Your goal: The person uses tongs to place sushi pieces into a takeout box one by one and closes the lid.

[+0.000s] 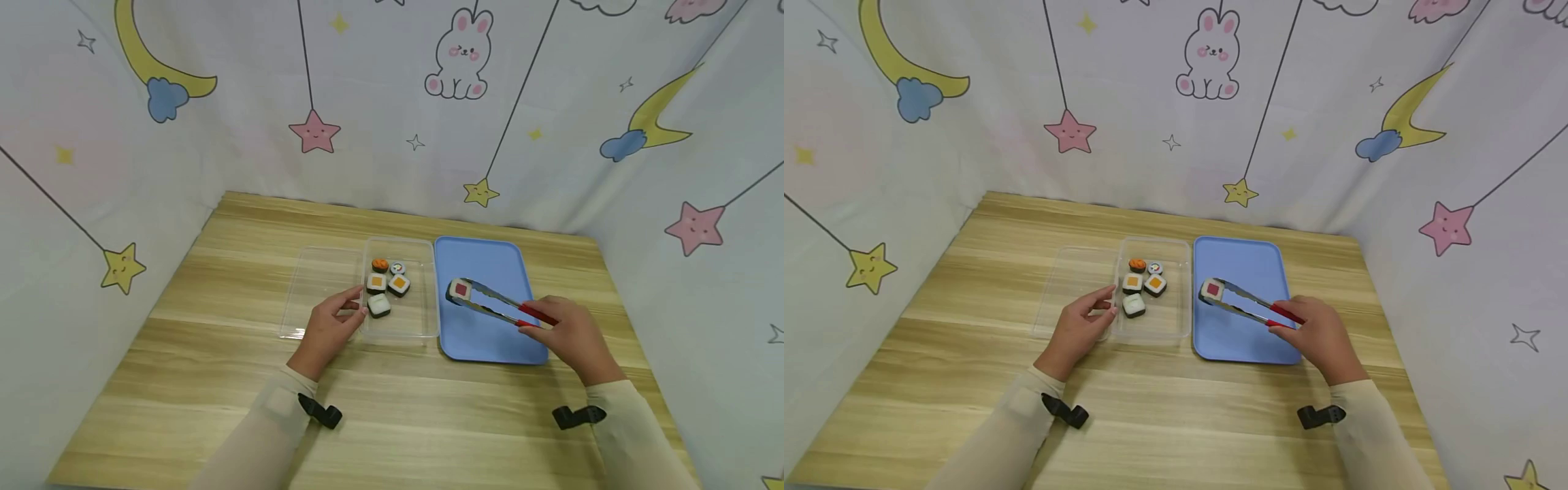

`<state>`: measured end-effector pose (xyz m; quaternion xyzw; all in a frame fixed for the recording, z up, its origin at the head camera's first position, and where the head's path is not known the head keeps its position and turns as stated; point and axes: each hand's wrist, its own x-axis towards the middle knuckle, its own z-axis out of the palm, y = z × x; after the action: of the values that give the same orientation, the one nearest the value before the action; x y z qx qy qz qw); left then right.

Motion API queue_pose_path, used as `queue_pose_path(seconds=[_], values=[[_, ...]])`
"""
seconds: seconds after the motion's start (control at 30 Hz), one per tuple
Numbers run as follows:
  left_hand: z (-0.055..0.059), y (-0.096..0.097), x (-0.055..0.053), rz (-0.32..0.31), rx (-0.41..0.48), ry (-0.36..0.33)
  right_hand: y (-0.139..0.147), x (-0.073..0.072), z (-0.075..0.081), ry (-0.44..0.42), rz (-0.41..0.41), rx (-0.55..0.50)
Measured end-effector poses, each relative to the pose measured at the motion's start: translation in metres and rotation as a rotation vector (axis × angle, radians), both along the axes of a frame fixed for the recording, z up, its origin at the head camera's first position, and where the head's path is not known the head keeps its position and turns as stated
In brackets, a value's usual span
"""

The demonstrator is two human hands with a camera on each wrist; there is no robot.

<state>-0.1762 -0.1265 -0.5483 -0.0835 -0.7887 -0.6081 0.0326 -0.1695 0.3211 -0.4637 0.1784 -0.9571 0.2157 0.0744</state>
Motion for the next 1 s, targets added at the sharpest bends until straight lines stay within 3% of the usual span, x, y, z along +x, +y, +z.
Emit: queue_pose_path(seconds=[0.13, 0.37, 0.67, 1.0], values=[[0.000, 0.000, 0.000, 0.000, 0.008, 0.003, -0.025, -0.016, 0.012, -0.005, 0.029, -0.007], [0.000, 0.003, -0.002, -0.011, 0.034, 0.007, -0.062, -0.037, 0.020, -0.032, 0.153, 0.030], [0.003, 0.004, -0.002, -0.008, 0.029, -0.009, -0.089, -0.057, 0.029, -0.042, 0.242, 0.165], [0.001, -0.001, -0.001, -0.008, 0.032, -0.005, -0.131, -0.072, 0.062, -0.065, 0.354, 0.419]])
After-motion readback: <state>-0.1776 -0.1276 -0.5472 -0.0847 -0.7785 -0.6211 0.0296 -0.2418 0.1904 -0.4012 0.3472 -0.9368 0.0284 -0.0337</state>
